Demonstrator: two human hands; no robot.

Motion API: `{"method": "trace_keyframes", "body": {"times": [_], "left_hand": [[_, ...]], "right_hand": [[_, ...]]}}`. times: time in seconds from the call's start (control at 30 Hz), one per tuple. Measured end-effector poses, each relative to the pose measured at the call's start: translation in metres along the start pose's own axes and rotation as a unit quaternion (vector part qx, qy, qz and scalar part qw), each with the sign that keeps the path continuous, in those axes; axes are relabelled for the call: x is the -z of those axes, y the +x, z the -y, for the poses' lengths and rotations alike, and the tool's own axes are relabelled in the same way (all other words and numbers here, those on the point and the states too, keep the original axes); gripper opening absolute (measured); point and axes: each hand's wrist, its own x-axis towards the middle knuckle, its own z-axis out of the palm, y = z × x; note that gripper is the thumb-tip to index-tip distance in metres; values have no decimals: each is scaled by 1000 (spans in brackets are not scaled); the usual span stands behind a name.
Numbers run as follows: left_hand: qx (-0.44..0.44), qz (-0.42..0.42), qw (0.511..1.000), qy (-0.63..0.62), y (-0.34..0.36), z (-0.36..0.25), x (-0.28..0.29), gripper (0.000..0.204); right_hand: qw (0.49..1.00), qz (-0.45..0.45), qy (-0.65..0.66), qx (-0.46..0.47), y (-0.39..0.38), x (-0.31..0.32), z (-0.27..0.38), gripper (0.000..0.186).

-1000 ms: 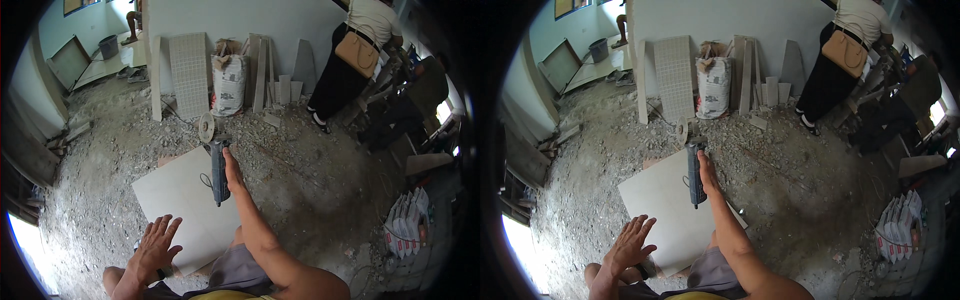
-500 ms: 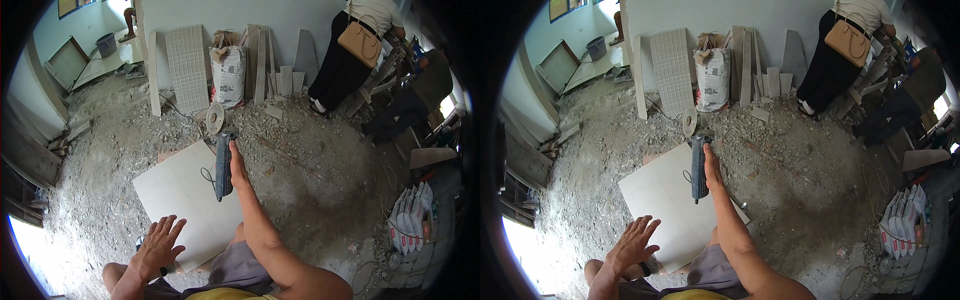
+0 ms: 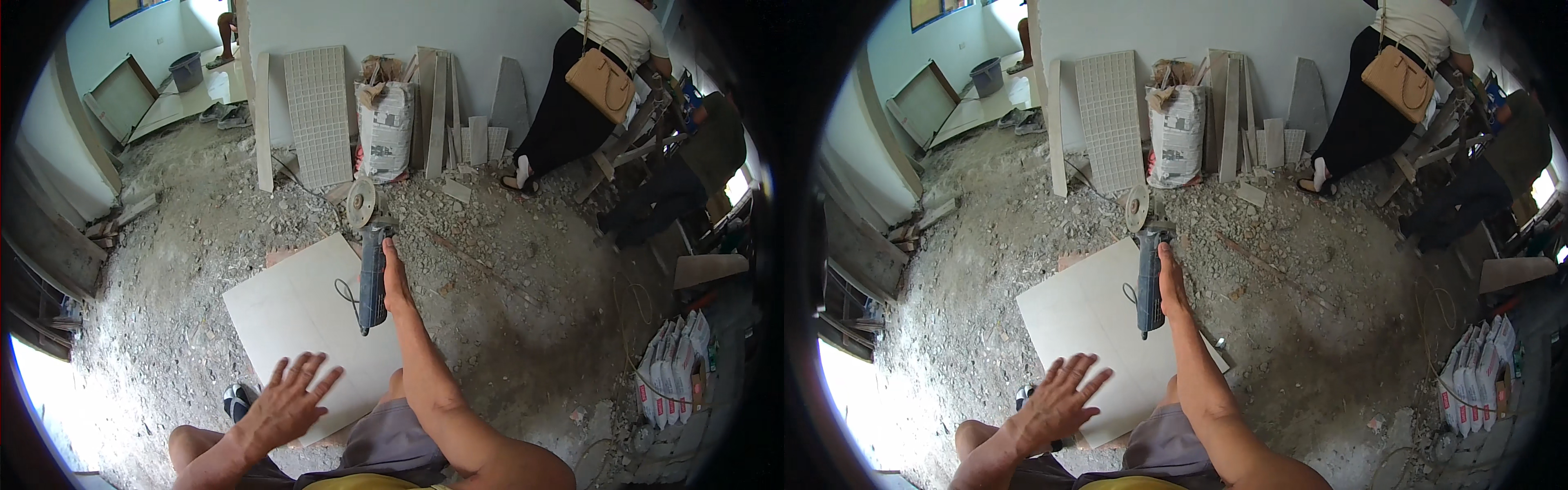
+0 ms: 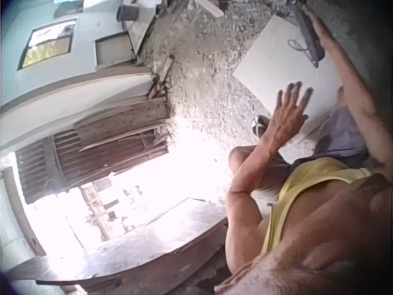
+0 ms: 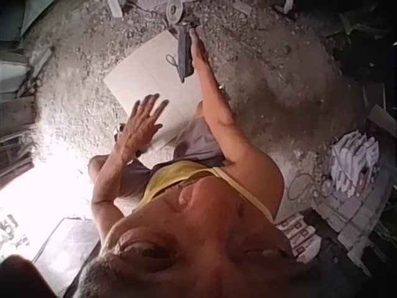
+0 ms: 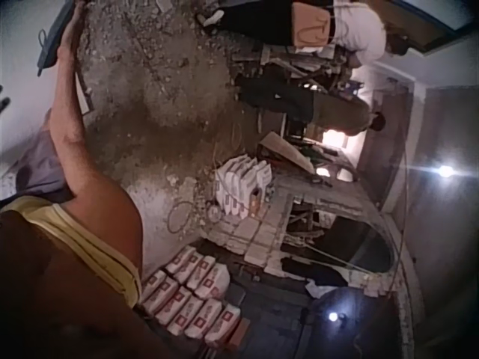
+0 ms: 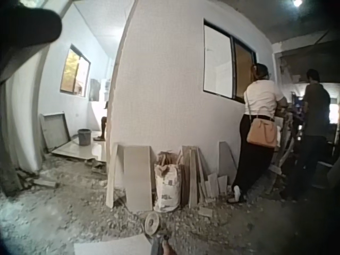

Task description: The person measures and marks a tile with a tape measure, a pencil, and a straight edge, then cuts along the marked line using an angle grinder.

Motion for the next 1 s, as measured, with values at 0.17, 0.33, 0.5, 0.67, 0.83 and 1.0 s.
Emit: {"method": "trace_keyframes", "body": {"times": [0.17, 0.33, 0.5, 0.67, 0.83, 1.0], "left_hand": [[-197, -17, 973, 116, 10, -30, 2, 62], [-286, -10, 952, 109, 21, -54, 12, 62], [-290, -17, 953, 88, 17, -53, 4, 65], [-321, -6, 939, 123, 12, -52, 9, 53], [-384, -153, 910, 32, 8, -54, 14, 23], [-399, -166, 902, 26, 6, -58, 11, 16]], "right_hand": [[999, 25, 16, -28, -14, -18, 4, 91], [1000, -7, -11, -20, -11, -9, 1, 77], [1000, 14, -16, -18, -4, -14, -7, 90], [999, 17, -33, 11, -4, -15, -8, 89], [999, 2, -36, 5, -4, -14, -8, 88], [1000, -3, 2, -17, -24, -33, -1, 67]]}}
